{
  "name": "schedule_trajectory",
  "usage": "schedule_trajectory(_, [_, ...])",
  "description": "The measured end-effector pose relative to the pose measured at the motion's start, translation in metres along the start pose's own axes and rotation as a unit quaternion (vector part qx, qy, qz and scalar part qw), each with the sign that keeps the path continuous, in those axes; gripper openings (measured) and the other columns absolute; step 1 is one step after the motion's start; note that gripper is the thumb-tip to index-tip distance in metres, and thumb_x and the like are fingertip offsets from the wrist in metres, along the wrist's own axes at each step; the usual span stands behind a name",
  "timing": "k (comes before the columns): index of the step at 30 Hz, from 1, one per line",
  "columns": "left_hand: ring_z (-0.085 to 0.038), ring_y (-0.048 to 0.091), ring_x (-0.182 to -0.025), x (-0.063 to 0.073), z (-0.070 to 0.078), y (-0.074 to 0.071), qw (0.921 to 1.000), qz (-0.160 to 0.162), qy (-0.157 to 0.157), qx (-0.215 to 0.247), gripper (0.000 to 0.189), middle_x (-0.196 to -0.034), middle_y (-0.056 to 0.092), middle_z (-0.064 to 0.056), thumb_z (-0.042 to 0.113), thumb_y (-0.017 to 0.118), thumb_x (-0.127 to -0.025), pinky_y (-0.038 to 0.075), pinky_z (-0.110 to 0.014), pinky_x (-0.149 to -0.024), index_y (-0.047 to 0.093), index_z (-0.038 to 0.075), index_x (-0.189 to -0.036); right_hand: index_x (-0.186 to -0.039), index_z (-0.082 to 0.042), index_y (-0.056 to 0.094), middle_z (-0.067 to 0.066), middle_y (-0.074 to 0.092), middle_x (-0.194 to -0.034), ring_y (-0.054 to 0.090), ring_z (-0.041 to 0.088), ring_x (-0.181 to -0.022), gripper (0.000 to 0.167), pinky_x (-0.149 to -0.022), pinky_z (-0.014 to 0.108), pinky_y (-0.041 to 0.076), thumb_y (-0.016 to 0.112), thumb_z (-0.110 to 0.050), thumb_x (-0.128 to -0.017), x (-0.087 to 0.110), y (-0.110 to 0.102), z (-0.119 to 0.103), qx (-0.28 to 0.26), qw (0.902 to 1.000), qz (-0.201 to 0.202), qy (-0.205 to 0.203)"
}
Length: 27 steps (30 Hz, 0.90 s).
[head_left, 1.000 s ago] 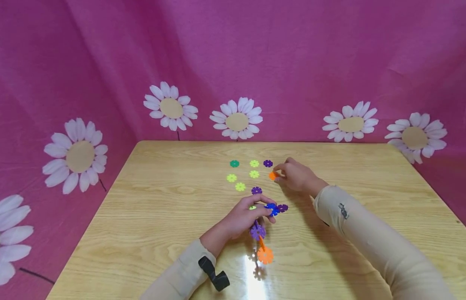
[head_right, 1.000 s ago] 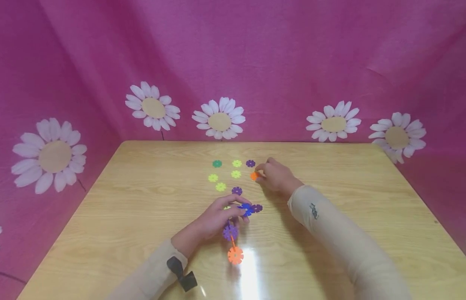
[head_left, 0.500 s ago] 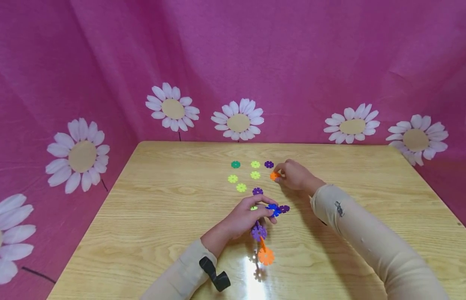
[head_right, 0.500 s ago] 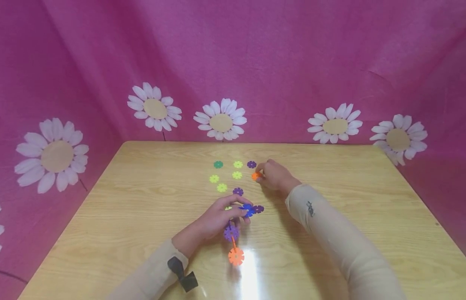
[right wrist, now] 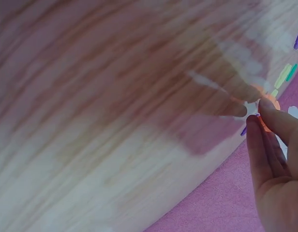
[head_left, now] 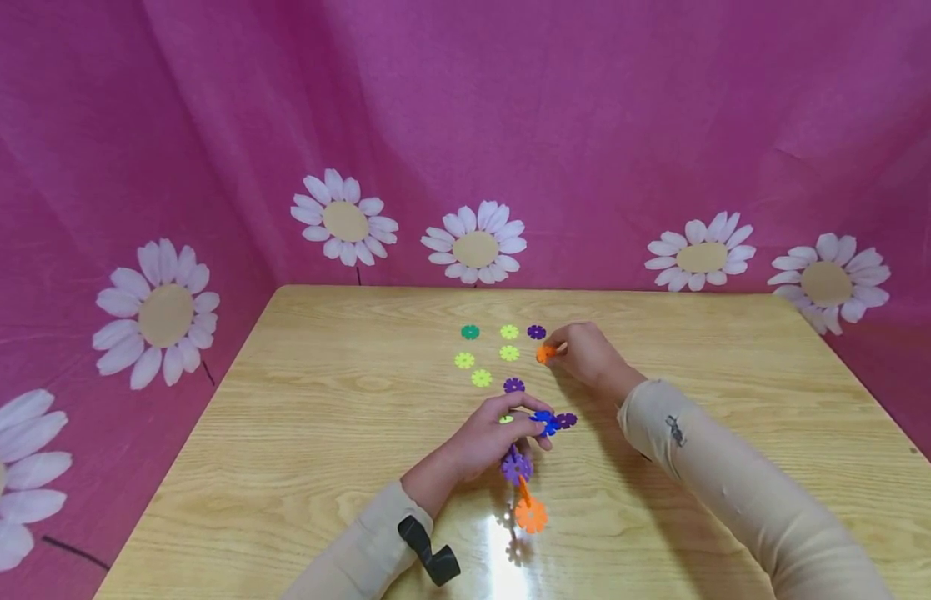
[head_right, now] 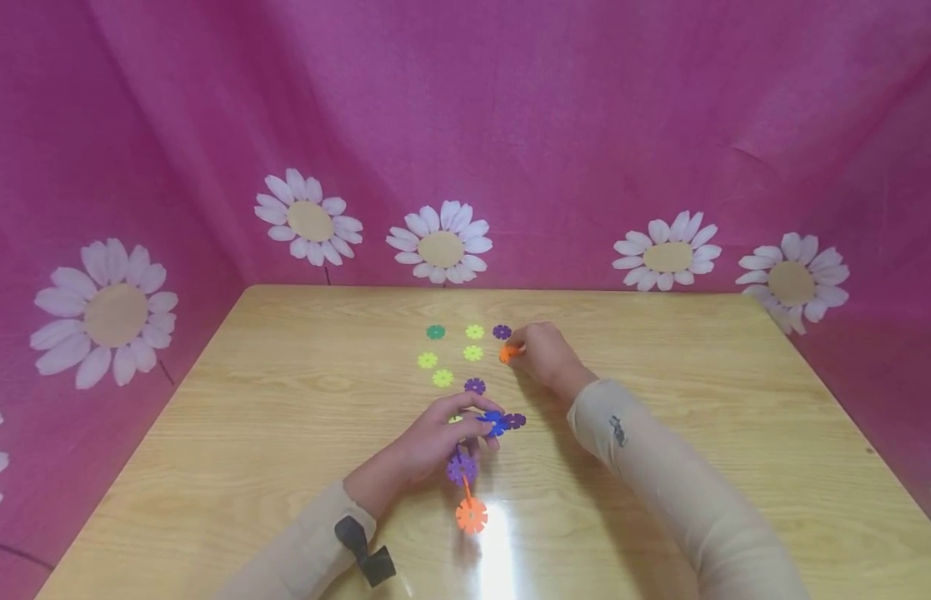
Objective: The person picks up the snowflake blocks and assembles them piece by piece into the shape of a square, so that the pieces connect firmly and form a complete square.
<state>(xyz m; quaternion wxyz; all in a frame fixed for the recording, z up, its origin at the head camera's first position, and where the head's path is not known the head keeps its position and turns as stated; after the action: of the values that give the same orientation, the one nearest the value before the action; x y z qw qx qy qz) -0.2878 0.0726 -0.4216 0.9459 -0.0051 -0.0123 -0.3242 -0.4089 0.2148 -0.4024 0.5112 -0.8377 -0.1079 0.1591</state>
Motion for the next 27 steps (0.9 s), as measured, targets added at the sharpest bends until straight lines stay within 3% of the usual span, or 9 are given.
schedule_trajectory(3, [-0.013, 0.063, -0.063, 0.001, 0.000, -0.001, 1.0000, 0.002, -0.001, 0.005, 0.027, -0.091, 0.075, -0.017, 0.014, 0.056, -0.100, 0.048, -0.023, -0.059, 0.061, 0.004, -0.124, -0.104, -0.003, 0.078, 0.015, 0.076, -0.106, 0.071, 0.030, -0.101, 0.019, -0.086, 0.044, 0.059, 0.076, -0.003, -0.086, 0.001, -0.001, 0.000, -0.011, 0.9999, -0.004, 0.001])
schedule_trajectory(7, [-0.013, 0.062, -0.062, 0.001, 0.001, -0.003, 1.0000, 0.005, -0.001, 0.007, 0.026, -0.089, 0.075, -0.015, 0.014, 0.056, -0.100, 0.047, -0.023, -0.058, 0.061, 0.004, -0.124, -0.105, -0.003, 0.078, 0.016, 0.076, -0.106, 0.073, 0.029, -0.093, 0.018, -0.082, 0.043, 0.060, 0.074, -0.003, -0.087, 0.004, -0.003, 0.000, -0.036, 0.9993, -0.008, 0.000])
schedule_trajectory(10, [-0.012, 0.062, -0.063, 0.001, 0.001, -0.003, 1.0000, 0.004, 0.001, 0.005, 0.027, -0.089, 0.075, -0.015, 0.014, 0.056, -0.100, 0.047, -0.023, -0.059, 0.061, 0.004, -0.124, -0.105, -0.002, 0.077, 0.017, 0.076, -0.104, 0.074, 0.026, -0.086, 0.018, -0.075, 0.038, 0.061, 0.073, -0.004, -0.088, 0.008, -0.006, 0.002, -0.074, 0.9970, -0.005, 0.021])
schedule_trajectory(18, [-0.013, 0.063, -0.063, 0.002, -0.001, -0.007, 0.9999, 0.011, 0.001, 0.004, 0.027, -0.086, 0.075, -0.006, 0.014, 0.056, -0.100, 0.048, -0.024, -0.059, 0.061, 0.005, -0.125, -0.112, -0.003, 0.076, 0.018, 0.074, -0.110, 0.073, 0.024, -0.090, 0.024, -0.073, 0.030, 0.060, 0.074, -0.014, -0.090, 0.027, -0.011, 0.007, -0.191, 0.9775, -0.003, 0.090])
schedule_trajectory(20, [-0.012, 0.063, -0.064, 0.002, -0.001, -0.007, 0.9999, 0.011, 0.000, 0.003, 0.026, -0.085, 0.074, -0.003, 0.015, 0.056, -0.100, 0.048, -0.024, -0.059, 0.062, 0.008, -0.124, -0.115, -0.002, 0.074, 0.020, 0.073, -0.113, 0.073, 0.020, -0.091, 0.027, -0.075, 0.031, 0.061, 0.074, -0.014, -0.090, 0.032, -0.012, 0.007, -0.227, 0.9679, -0.009, 0.107])
schedule_trajectory(25, [-0.013, 0.062, -0.064, 0.002, -0.002, -0.007, 0.9999, 0.011, -0.001, 0.003, 0.025, -0.085, 0.075, -0.003, 0.015, 0.056, -0.100, 0.047, -0.024, -0.060, 0.063, 0.010, -0.123, -0.123, 0.006, 0.067, 0.020, 0.072, -0.113, 0.073, 0.012, -0.088, 0.036, -0.086, 0.040, 0.059, 0.072, -0.010, -0.091, 0.047, -0.011, 0.007, -0.338, 0.9284, -0.035, 0.149])
schedule_trajectory(27, [-0.013, 0.062, -0.065, 0.002, -0.002, -0.008, 0.9999, 0.012, -0.001, -0.001, 0.026, -0.086, 0.075, -0.004, 0.016, 0.056, -0.100, 0.048, -0.024, -0.061, 0.063, 0.009, -0.124, -0.125, 0.007, 0.065, 0.016, 0.074, -0.110, 0.074, 0.013, -0.089, 0.039, -0.089, 0.041, 0.058, 0.072, -0.011, -0.091, 0.054, -0.011, 0.007, -0.362, 0.9168, -0.042, 0.164])
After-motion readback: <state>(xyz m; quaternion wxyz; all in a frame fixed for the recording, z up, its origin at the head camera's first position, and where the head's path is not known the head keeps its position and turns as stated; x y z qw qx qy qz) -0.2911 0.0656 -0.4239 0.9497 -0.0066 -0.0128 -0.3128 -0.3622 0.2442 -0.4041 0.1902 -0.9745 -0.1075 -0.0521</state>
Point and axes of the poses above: each hand's wrist, its own x-axis away from the middle knuckle, its own y-axis out of the palm, z = x × y, the point moved 8 cm from there along -x, towards the middle knuckle
